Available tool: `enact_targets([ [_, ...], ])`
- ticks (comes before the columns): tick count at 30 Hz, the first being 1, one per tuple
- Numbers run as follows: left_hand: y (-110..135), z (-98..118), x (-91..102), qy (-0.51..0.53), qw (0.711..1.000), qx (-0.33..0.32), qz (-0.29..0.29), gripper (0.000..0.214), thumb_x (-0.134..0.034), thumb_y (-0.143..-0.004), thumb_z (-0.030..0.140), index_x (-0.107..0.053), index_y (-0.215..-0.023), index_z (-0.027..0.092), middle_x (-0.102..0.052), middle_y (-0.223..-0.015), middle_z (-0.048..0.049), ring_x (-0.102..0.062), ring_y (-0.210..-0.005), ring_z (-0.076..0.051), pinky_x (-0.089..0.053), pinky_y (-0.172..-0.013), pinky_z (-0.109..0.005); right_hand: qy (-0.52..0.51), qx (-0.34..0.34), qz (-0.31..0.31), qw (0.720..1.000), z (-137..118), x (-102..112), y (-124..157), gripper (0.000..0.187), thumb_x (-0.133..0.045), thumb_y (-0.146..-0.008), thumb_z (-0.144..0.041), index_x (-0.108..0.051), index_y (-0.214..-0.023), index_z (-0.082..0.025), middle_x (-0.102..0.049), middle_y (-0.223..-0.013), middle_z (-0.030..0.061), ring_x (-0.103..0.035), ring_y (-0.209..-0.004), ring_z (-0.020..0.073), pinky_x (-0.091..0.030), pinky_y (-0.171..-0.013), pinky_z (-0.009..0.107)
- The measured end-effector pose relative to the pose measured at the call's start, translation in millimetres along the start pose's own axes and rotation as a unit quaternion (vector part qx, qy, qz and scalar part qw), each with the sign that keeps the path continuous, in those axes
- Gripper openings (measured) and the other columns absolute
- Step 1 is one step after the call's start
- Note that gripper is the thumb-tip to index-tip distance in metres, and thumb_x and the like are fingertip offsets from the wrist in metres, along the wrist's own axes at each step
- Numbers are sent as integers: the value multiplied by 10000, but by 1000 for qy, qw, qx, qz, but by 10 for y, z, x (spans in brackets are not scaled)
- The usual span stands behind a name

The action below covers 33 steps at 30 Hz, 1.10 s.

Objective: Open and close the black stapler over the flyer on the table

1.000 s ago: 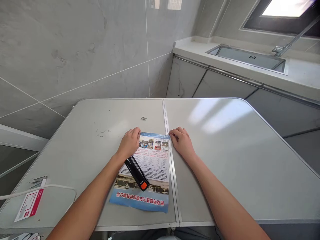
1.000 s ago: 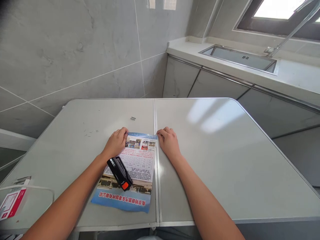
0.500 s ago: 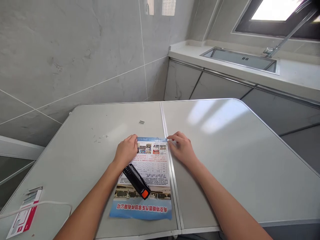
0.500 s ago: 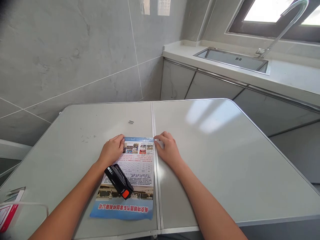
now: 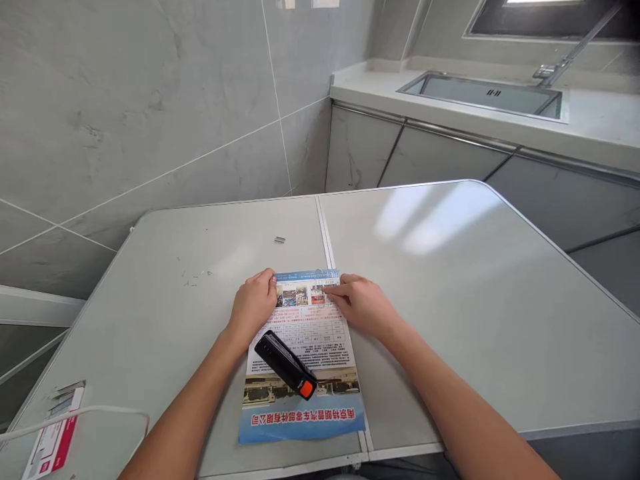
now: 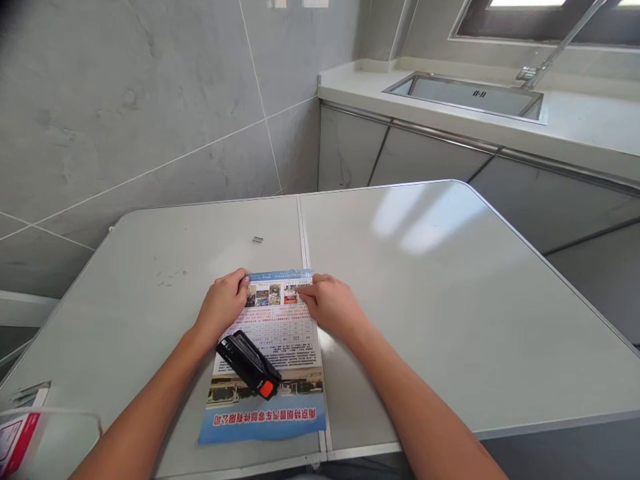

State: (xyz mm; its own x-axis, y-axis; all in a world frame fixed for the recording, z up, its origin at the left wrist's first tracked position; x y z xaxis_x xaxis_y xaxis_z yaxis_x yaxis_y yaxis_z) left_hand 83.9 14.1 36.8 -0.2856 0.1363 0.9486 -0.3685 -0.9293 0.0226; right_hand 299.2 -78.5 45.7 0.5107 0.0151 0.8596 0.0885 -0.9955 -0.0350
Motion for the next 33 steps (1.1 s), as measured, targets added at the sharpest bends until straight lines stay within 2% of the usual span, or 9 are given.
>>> enact_targets([
  [4, 4, 8, -24, 0, 1000, 7, -6, 224, -422, -1042, 257, -620, -935, 252, -751, -931, -55, -661, -782, -253, -328, -622, -326, -48, -11, 14, 999, 46, 20, -13, 301, -542, -997, -217, -828, -958, -302, -615, -772, 20, -582, -720, 167, -375, -641, 287],
  [10, 6, -14, -37, 20, 1000, -5, -5, 209, -420, -1039, 249, -621, -981, 259, -752, -979, -49, -666, -822, -254, -350, -641, -322, -79, -117, 126, 982, 358, 94, -33, 261, -557, -939, -179, -794, -1033, -236, -679, -877, 55, -603, -879, 227, -457, -783, 342],
  [14, 5, -15, -24, 56, 998, -24, 7, 220, -405, -1037, 232, -615, -977, 260, -738, -961, -36, -652, -811, -237, -382, -666, -316, -104, -110, 142, 978, 420, 68, -77, 252, -554, -938, -195, -774, -1054, -233, -720, -993, 70, -613, -974, 241, -480, -874, 375],
  [17, 18, 3, 7, 79, 996, -35, 19, 222, -400, -1034, 230, -604, -951, 252, -717, -920, -32, -635, -799, -224, -399, -688, -310, -136, -115, 159, 971, 432, 72, -88, 247, -561, -923, -202, -772, -1047, -237, -757, -1028, 57, -627, -941, 228, -481, -896, 387],
  [21, 52, 38, 66, 96, 992, -59, 50, 238, -382, -1042, 243, -608, -967, 244, -717, -928, -34, -629, -806, -216, -411, -709, -307, -237, -145, 188, 942, 480, 110, -74, 233, -602, -899, -278, -778, -1040, -226, -785, -962, 40, -643, -814, 203, -504, -836, 375],
  [26, 73, 19, 81, 114, 986, -83, 90, 223, -410, -1043, 256, -626, -996, 232, -724, -930, -35, -638, -814, -209, -424, -714, -306, -382, -135, 206, 891, 505, 131, -86, 215, -646, -887, -343, -778, -996, -212, -782, -969, 57, -692, -898, 220, -529, -815, 353],
  [33, 76, -18, 96, 141, 977, -97, 125, 225, -422, -1043, 251, -639, -992, 221, -715, -908, -45, -651, -821, -207, -453, -747, -307, -452, -124, 211, 858, 527, 115, -92, 143, -670, -856, -292, -767, -942, -229, -776, -929, 35, -706, -942, 215, -543, -875, 358],
])
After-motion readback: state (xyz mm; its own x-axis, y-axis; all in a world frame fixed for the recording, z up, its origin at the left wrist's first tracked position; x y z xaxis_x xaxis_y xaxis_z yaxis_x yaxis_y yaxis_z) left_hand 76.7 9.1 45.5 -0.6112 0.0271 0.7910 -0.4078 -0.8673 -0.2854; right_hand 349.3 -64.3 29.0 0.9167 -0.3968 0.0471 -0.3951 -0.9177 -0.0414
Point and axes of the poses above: each hand's wrist, its own y-axis away from the middle knuckle, its own x-axis out of the back of the hand, z = x × y, the point moved 7 cm from there along -y, towards the middle knuckle
